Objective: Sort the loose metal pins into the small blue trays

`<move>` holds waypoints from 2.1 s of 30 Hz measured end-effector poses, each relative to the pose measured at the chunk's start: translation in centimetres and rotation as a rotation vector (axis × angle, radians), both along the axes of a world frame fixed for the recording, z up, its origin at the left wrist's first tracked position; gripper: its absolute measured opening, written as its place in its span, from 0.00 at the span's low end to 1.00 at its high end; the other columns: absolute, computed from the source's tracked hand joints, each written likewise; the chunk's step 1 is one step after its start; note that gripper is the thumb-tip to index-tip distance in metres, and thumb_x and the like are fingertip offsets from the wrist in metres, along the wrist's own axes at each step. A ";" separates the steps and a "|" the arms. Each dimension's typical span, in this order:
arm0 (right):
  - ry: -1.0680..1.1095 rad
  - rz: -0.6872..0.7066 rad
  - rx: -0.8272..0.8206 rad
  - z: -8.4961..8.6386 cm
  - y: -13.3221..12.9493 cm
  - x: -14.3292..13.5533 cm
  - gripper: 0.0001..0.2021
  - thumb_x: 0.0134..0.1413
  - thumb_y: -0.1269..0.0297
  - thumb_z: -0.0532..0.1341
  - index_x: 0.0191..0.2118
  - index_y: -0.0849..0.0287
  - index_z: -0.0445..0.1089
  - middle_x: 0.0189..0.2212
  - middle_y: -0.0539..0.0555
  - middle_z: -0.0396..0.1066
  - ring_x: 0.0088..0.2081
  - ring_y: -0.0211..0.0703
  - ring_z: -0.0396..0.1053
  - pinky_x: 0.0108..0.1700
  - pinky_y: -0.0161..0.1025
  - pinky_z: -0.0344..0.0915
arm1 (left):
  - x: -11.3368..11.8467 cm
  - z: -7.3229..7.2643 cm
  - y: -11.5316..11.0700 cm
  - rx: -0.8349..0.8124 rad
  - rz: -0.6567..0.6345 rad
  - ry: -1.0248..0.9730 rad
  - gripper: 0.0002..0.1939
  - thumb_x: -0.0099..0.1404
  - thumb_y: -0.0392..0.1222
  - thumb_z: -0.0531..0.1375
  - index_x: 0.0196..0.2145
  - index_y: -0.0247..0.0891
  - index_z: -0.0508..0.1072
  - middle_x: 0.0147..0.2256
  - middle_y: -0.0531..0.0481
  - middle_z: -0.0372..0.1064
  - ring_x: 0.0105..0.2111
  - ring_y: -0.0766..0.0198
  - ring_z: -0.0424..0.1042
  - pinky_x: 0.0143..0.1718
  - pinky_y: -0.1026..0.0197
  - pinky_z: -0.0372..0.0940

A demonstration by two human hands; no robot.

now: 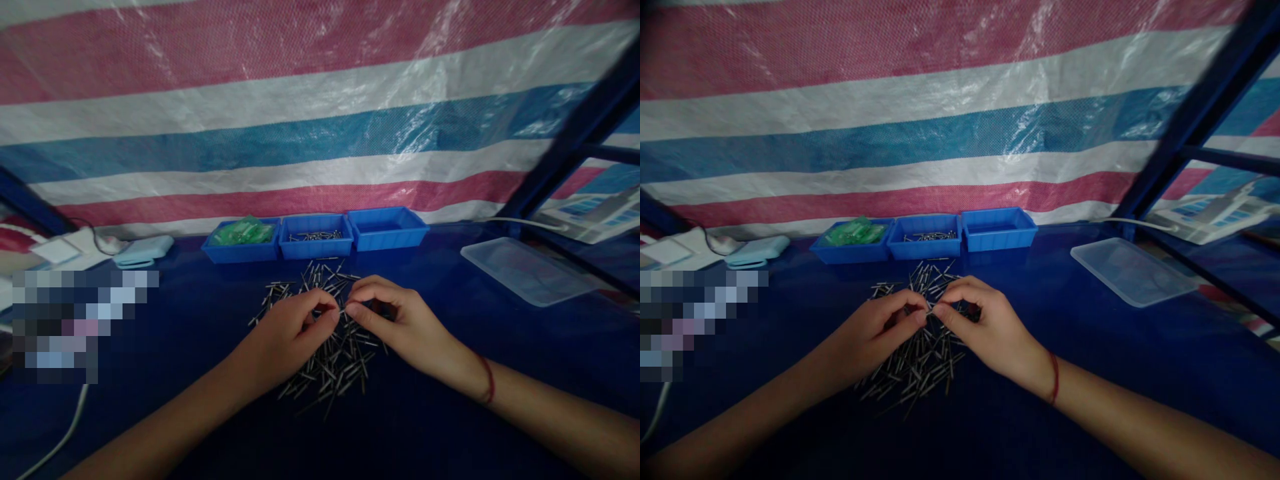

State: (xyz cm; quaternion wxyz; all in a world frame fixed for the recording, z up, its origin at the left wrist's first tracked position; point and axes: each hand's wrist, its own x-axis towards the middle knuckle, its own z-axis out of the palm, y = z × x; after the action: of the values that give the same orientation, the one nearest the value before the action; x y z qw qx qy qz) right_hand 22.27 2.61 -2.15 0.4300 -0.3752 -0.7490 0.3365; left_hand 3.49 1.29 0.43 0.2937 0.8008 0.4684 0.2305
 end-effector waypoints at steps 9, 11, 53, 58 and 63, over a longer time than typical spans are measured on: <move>0.154 -0.011 -0.055 0.4 -0.9 -0.3 0.06 0.52 0.64 0.61 0.37 0.55 0.72 0.35 0.51 0.68 0.35 0.37 0.68 0.34 0.36 0.65 | 0.5 0.1 -0.3 0.157 -0.027 -0.055 0.07 0.66 0.38 0.53 0.35 0.37 0.70 0.28 0.54 0.64 0.26 0.70 0.63 0.28 0.65 0.57; 0.166 -0.012 -0.034 0.2 -1.0 -0.4 0.05 0.52 0.65 0.62 0.36 0.54 0.72 0.34 0.51 0.68 0.35 0.37 0.68 0.34 0.36 0.66 | 0.4 -0.1 -0.4 0.165 -0.021 -0.070 0.06 0.65 0.38 0.54 0.36 0.37 0.70 0.29 0.54 0.64 0.26 0.70 0.63 0.28 0.65 0.57; -0.001 0.051 0.174 0.3 -1.4 -0.1 0.06 0.57 0.69 0.55 0.35 0.54 0.70 0.37 0.53 0.67 0.41 0.40 0.67 0.42 0.39 0.66 | 0.6 -0.7 -0.9 0.634 -0.047 -0.022 0.04 0.64 0.38 0.55 0.31 0.36 0.68 0.27 0.51 0.68 0.27 0.69 0.67 0.29 0.66 0.64; 0.056 -0.062 0.193 0.2 -0.9 0.4 0.07 0.59 0.66 0.54 0.40 0.55 0.68 0.38 0.52 0.68 0.42 0.40 0.67 0.43 0.38 0.64 | 0.4 0.3 1.2 0.635 -0.026 0.048 0.07 0.65 0.39 0.54 0.30 0.36 0.67 0.27 0.52 0.67 0.27 0.69 0.65 0.30 0.65 0.61; 0.064 -0.186 0.169 0.0 -0.1 0.8 0.08 0.60 0.63 0.53 0.39 0.56 0.67 0.37 0.53 0.67 0.40 0.41 0.66 0.41 0.38 0.63 | -1.4 1.9 7.6 0.793 0.280 0.181 0.10 0.66 0.41 0.53 0.30 0.35 0.69 0.29 0.49 0.67 0.32 0.64 0.65 0.37 0.61 0.59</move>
State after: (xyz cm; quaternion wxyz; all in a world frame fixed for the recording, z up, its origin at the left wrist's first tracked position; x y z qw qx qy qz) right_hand 23.07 2.52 -2.18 0.5130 -0.3945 -0.7228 0.2426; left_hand 2.07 8.89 2.34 -0.1130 0.7973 0.4717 0.3592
